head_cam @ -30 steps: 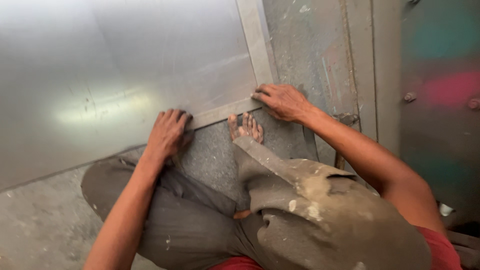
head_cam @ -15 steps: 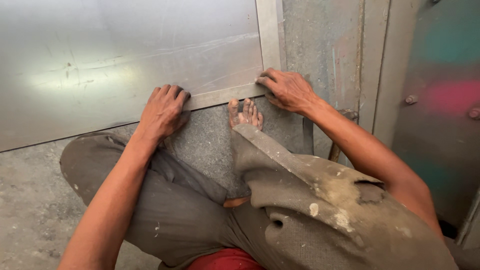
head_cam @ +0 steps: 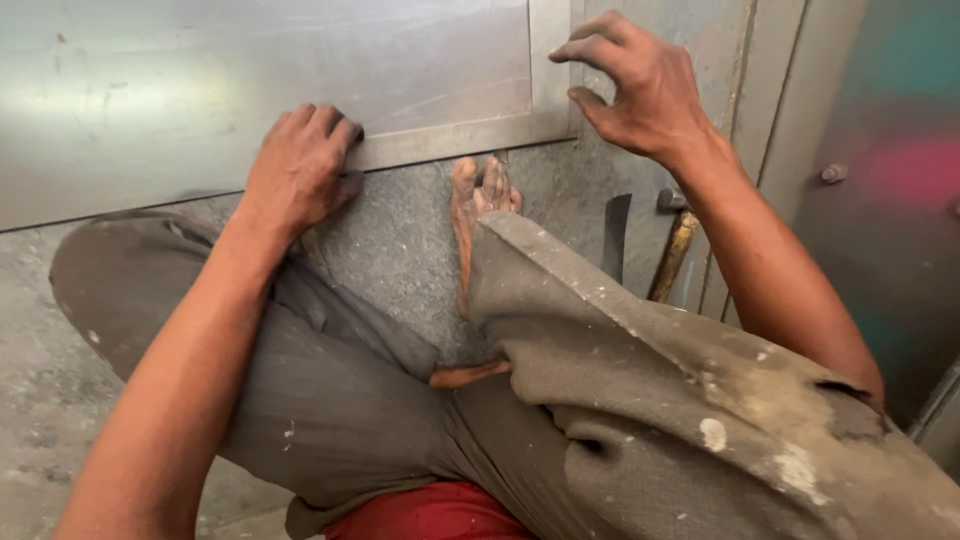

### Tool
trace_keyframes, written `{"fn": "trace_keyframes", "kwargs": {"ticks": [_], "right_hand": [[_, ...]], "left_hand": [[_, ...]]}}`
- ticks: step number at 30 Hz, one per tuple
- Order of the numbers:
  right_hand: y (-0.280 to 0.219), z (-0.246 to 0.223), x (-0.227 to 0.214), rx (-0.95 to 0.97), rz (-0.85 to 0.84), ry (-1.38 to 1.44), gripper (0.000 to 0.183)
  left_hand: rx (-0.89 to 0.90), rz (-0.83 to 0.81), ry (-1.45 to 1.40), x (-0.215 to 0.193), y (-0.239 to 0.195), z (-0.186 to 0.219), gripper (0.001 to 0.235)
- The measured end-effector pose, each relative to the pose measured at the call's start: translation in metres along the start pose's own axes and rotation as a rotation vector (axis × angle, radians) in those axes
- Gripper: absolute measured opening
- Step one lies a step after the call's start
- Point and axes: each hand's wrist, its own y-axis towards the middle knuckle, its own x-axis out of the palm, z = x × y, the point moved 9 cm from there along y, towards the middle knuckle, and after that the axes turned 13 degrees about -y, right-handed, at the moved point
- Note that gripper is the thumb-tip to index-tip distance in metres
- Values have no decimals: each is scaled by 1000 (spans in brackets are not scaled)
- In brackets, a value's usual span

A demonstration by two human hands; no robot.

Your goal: The person marks lines on metal sheets using a square and a marking tool while sitting on the floor.

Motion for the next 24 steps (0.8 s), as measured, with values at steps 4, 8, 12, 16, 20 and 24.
{"fn": "trace_keyframes", "kwargs": {"ticks": [4,8,12,16,20,24], "right_hand": [[2,-36,33,-100,-199,-133,46],[-2,-55,30,-128,-128,-184,62],[-1,-55,42,-138,-211,-233,56],[2,-57,38,-173,-169,-267,60],[2,-57,40,-157,-228,-225,56],[3,-58,29,-169,-201,-175,56]], "left_hand": [[-10,24,22,-3,-1,5,55],[-6,14,9,-5,-2,4,56],[13,26,-3,-8,1,4,53],[5,35,-7,-13,-1,7,58],[16,54,-18,-19,-3,12,57],[29,75,-32,-20,-5,12,55]]}}
